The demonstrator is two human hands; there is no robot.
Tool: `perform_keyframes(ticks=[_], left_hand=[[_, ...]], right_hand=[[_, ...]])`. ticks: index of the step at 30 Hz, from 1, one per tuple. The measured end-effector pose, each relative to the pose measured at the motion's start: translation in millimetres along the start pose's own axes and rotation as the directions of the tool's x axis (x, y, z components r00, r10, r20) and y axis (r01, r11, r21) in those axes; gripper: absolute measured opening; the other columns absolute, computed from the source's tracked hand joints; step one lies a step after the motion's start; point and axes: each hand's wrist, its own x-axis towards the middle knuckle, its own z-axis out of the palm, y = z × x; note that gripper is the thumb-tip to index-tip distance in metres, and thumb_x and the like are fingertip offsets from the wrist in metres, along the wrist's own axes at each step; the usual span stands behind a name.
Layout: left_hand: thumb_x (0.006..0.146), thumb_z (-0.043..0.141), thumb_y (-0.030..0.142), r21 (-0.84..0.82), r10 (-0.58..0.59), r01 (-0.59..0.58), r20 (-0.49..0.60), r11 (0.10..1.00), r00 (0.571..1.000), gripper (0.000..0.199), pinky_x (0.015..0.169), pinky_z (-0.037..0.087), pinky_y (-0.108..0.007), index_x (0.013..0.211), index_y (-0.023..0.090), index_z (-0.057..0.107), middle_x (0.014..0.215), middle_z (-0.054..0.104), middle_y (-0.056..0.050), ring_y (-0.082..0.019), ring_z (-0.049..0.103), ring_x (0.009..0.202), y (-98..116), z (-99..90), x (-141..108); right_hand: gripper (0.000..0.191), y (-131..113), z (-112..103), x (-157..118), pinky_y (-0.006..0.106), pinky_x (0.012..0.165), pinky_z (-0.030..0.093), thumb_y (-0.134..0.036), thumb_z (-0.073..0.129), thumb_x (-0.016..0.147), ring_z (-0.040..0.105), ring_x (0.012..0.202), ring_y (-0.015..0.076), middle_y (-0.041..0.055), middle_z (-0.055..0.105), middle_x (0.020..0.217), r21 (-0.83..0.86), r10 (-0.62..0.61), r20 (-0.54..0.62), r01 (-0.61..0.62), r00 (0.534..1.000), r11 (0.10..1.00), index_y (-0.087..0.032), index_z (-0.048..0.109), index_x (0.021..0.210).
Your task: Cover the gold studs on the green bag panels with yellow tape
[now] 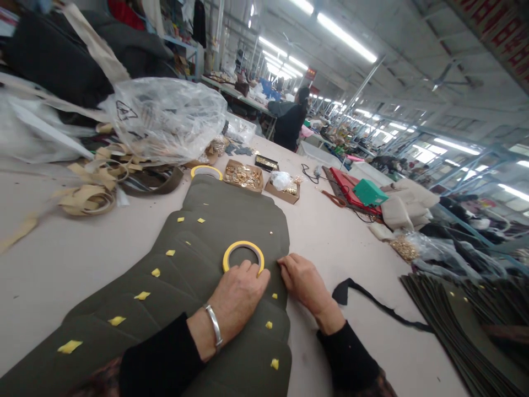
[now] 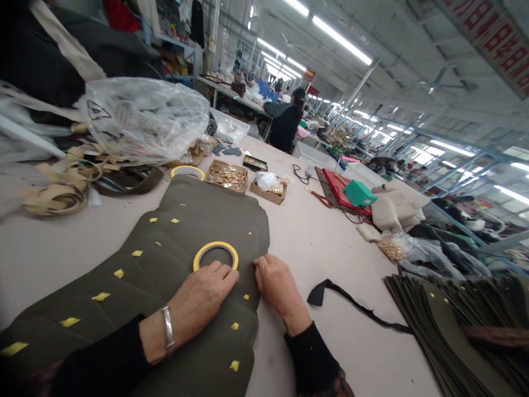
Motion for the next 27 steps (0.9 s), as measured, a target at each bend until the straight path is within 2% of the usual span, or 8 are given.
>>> perform_keyframes(ticks=[3, 7, 11, 14, 18, 21, 24, 27], left_hand=[[0.091, 0.041, 0.009, 0.018, 0.010, -0.010, -0.008, 1.000, 1.000, 0.017, 0.069, 0.051, -0.036, 0.090, 0.018, 0.055, 0.090, 0.062, -0.007, -0.024, 0.058, 0.085, 1.3, -0.9, -0.3], [0.092, 0.041, 0.012, 0.047, 0.005, -0.004, -0.014, 0.999, 1.000, 0.017, 0.070, 0.051, -0.035, 0.091, 0.019, 0.057, 0.089, 0.063, -0.006, -0.023, 0.058, 0.085, -3.4, -9.2, -0.1], [0.093, 0.036, 0.011, 0.069, -0.045, 0.050, -0.080, 0.996, 0.996, 0.025, 0.073, 0.050, -0.036, 0.101, 0.017, 0.059, 0.094, 0.064, -0.009, -0.023, 0.059, 0.085, -27.7, -30.7, -3.9], [0.090, 0.035, 0.005, 0.149, -0.090, 0.108, -0.123, 0.983, 0.988, 0.042, 0.073, 0.049, -0.033, 0.126, 0.018, 0.053, 0.097, 0.067, -0.009, -0.022, 0.061, 0.085, -59.0, -52.0, -20.7], [0.094, 0.035, 0.016, 0.291, -0.227, 0.265, -0.157, 0.919, 0.961, 0.046, 0.064, 0.044, -0.025, 0.140, 0.020, 0.042, 0.089, 0.066, -0.006, -0.019, 0.060, 0.077, -106.8, -75.7, -70.5], [0.099, 0.022, 0.030, 0.241, -0.325, 0.380, -0.238, 0.893, 0.915, 0.046, 0.064, 0.043, -0.022, 0.136, 0.019, 0.048, 0.085, 0.064, -0.003, -0.018, 0.060, 0.075, -143.4, -79.3, -112.7], [0.097, 0.005, 0.043, 0.221, -0.364, 0.409, -0.216, 0.885, 0.906, 0.064, 0.068, 0.050, -0.031, 0.134, 0.017, 0.051, 0.092, 0.068, -0.008, -0.025, 0.064, 0.081, -172.3, -72.2, -141.5], [0.094, 0.003, 0.046, 0.142, -0.314, 0.346, -0.206, 0.927, 0.927, 0.071, 0.092, 0.049, -0.045, 0.127, 0.010, 0.055, 0.111, 0.066, -0.015, -0.031, 0.061, 0.106, -177.4, -70.4, -156.8]], right_hand=[[0.021, -1.5, -7.6, 18.0, 0.029, 0.067, 0.048, -0.007, 0.052, 0.080, 0.065, 0.072, 0.0212, 0.0087, 0.070, 0.073, 0.085, 0.229, 0.150, -0.243, 0.962, 0.966, -0.017, 0.068, 0.070], [0.028, 0.5, -8.5, 31.5, 0.023, 0.050, 0.042, -0.006, 0.054, 0.071, 0.062, 0.050, 0.0164, 0.0035, 0.064, 0.050, 0.183, 0.460, 0.294, -0.521, 0.838, 0.834, -0.018, 0.061, 0.047], [0.019, 1.1, -1.2, 26.4, 0.016, 0.042, 0.040, -0.010, 0.054, 0.076, 0.060, 0.042, 0.0098, 0.0007, 0.068, 0.054, 0.229, 0.564, 0.337, -0.647, 0.754, 0.727, -0.015, 0.070, 0.066], [0.017, 0.3, 1.8, 22.7, 0.014, 0.043, 0.041, -0.013, 0.056, 0.078, 0.062, 0.045, 0.0089, 0.0005, 0.069, 0.057, 0.218, 0.601, 0.332, -0.679, 0.727, 0.701, -0.015, 0.072, 0.073], [0.018, -0.3, -0.3, 23.8, 0.016, 0.046, 0.042, -0.016, 0.056, 0.080, 0.062, 0.046, 0.0107, 0.0018, 0.068, 0.055, 0.172, 0.593, 0.341, -0.668, 0.730, 0.724, -0.015, 0.072, 0.071], [0.020, -0.6, -7.0, 25.0, 0.019, 0.052, 0.044, -0.016, 0.056, 0.080, 0.065, 0.051, 0.0131, 0.0037, 0.069, 0.057, 0.132, 0.554, 0.348, -0.625, 0.756, 0.770, -0.015, 0.072, 0.069], [0.015, -5.3, -20.6, 27.5, 0.023, 0.064, 0.046, -0.016, 0.060, 0.078, 0.069, 0.069, 0.0188, 0.0071, 0.072, 0.067, 0.078, 0.482, 0.312, -0.527, 0.819, 0.846, -0.015, 0.073, 0.070], [0.020, -17.7, -34.3, 36.2, 0.026, 0.079, 0.045, -0.020, 0.055, 0.085, 0.067, 0.091, 0.0210, 0.0083, 0.074, 0.091, 0.049, 0.366, 0.230, -0.387, 0.902, 0.921, -0.017, 0.073, 0.093]])
